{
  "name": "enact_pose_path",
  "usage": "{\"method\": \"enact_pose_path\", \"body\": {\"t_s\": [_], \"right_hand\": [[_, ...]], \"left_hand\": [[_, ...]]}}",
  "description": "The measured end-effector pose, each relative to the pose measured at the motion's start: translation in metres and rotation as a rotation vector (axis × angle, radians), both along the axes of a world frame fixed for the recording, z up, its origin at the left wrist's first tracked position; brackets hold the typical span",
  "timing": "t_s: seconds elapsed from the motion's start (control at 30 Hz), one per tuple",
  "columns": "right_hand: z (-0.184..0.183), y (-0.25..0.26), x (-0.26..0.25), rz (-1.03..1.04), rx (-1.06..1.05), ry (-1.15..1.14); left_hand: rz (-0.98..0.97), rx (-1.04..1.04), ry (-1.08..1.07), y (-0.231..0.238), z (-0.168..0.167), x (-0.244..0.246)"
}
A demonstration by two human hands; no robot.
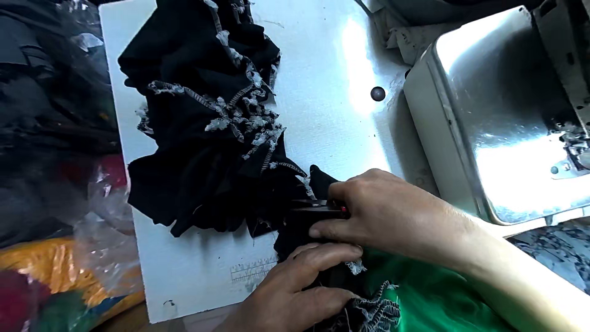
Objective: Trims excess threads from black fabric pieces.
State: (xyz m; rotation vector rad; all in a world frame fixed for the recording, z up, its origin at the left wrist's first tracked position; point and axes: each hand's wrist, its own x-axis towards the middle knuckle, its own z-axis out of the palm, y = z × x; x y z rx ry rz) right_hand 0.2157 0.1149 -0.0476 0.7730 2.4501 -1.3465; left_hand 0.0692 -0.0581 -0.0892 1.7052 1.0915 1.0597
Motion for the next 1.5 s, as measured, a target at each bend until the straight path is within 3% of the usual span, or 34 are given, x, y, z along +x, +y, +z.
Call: {"method": "enact_pose_path", "body": {"t_s": [0.1, 0.27, 0.47, 0.8, 1.1, 1.33, 1.5], "right_hand": [[-0.005, 0.003, 0.002, 0.019, 0.041, 0.070], [-0.003, 0.013, 0.007, -0.197, 0.324, 0.362], [-0.002, 0.016, 0.023, -0.201, -0.077, 0.515], [-0.015, -0.013, 0.049, -0.159, -0.380, 0.554], [-0.011, -0.023, 0.051, -0.087, -0.121, 0.649], [-0.011, -0.021, 0.052, -0.002, -0.152, 0.676], [-0.012, -0.011, 0.062, -0.096, -0.055, 0.605]], "left_hand": [[0.001, -0.023, -0.031, -0.001, 0.000, -0.001], [0.050, 0.023, 0.031, -0.003, -0.003, -0.003], [0.100, 0.126, -0.087, -0.002, 0.005, -0.004], [0.177, -0.049, -0.074, 0.001, 0.008, -0.003], [0.252, -0.189, -0.328, 0.003, -0.006, 0.003], [0.119, -0.211, -0.237, 0.001, -0.003, -0.005], [0.194, -0.175, -0.153, 0.001, 0.002, -0.004]]}}
